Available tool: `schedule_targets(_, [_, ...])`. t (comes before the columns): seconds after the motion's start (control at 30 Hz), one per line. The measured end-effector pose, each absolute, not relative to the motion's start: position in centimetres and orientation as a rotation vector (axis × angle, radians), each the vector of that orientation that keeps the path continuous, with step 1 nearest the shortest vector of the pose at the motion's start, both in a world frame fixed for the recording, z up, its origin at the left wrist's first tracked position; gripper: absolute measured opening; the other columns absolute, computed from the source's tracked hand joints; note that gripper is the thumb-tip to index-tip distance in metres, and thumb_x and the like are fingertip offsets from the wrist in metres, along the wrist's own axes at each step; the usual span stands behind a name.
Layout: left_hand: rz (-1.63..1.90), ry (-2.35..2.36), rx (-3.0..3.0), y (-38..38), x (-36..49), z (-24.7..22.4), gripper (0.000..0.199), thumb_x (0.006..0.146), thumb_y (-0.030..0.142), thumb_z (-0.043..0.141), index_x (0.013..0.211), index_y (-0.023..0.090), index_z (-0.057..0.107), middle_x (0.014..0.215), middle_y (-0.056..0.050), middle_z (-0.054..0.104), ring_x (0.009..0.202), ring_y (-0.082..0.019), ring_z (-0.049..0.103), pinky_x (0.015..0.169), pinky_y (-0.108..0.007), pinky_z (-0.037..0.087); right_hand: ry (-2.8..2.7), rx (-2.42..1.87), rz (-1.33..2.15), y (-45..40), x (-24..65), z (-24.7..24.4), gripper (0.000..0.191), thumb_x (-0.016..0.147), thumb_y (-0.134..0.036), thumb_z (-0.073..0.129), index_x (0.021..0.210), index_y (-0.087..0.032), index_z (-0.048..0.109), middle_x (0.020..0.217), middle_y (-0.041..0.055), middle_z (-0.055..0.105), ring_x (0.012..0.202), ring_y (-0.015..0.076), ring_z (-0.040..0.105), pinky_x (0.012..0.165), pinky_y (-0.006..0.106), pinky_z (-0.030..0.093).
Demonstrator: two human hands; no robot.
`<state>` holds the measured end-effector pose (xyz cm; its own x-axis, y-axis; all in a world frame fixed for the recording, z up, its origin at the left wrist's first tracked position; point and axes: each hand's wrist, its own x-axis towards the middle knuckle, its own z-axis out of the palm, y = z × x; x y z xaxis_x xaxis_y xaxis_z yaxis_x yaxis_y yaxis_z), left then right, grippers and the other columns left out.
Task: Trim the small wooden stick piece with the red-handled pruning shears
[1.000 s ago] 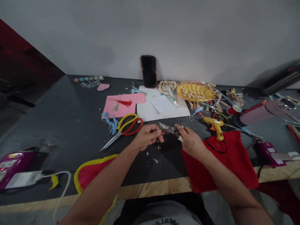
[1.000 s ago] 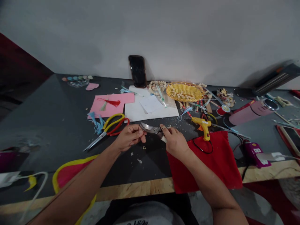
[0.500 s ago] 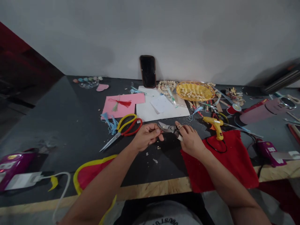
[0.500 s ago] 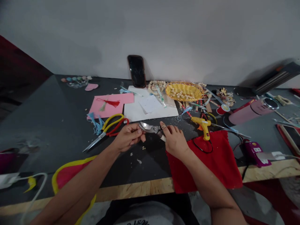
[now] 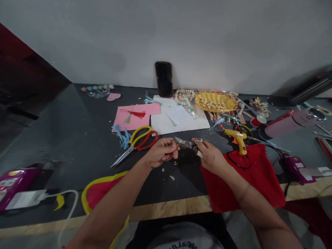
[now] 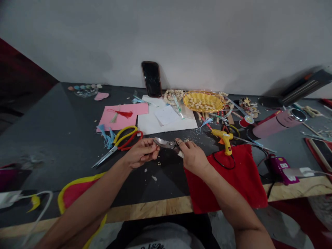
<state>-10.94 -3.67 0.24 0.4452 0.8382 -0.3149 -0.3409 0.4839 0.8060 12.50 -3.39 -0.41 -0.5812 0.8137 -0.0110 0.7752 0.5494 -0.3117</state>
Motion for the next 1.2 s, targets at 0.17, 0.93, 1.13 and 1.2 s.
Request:
schedule_targets(0.17, [0.840, 0.789, 0.841, -3.8, -11.0, -0.2, 0.040, 0.068, 0.045, 0.079, 0.073, 0.011, 0.059, 0.050, -0.004, 0.065, 0.027, 0.000, 0.030, 0.030, -0.013, 0.013, -2.645, -1.233, 0.595, -3.1, 13.2, -0.2, 0.069, 0.077, -0.004, 0.043, 0.145, -0.017, 0.035, 0.121, 0.0136, 0.059, 0.116, 0.0241, 0.054, 0.097, 0.040, 0.048])
schedule_targets(0.93, [0.749, 0.853, 0.863, -3.7, -11.2, 0.0, 0.043, 0.072, 0.052, 0.073, 0.073, 0.012, 0.057, 0.049, -0.004, 0.064, 0.026, -0.001, 0.030, 0.031, -0.015, 0.013, -2.677, -1.494, 0.268, -3.2, 12.2, -0.5, 0.062, 0.088, -0.016, 0.043, 0.149, -0.021, 0.032, 0.112, 0.0123, 0.059, 0.104, 0.0248, 0.054, 0.092, 0.037, 0.046])
schedule_targets(1.13, [0.929, 0.974, 0.936, -3.7, -10.6, -0.1, 0.038, 0.070, 0.044, 0.077, 0.079, 0.010, 0.062, 0.070, -0.008, 0.072, 0.035, 0.000, 0.034, 0.037, -0.016, 0.018, -2.643, -1.565, 0.308, -3.2, 12.2, -0.3, 0.066, 0.082, -0.010, 0.044, 0.147, -0.017, 0.035, 0.113, 0.0134, 0.060, 0.106, 0.0244, 0.055, 0.094, 0.035, 0.046])
schedule_targets(1.2, [0.978, 1.004, 0.983, -3.7, -10.5, -0.3, 0.036, 0.070, 0.042, 0.077, 0.080, 0.011, 0.063, 0.074, -0.009, 0.073, 0.036, -0.001, 0.035, 0.037, -0.017, 0.019, -2.640, -1.536, 0.349, -3.2, 12.2, -0.4, 0.067, 0.080, -0.009, 0.045, 0.147, -0.016, 0.035, 0.114, 0.0142, 0.060, 0.106, 0.0247, 0.056, 0.094, 0.036, 0.047])
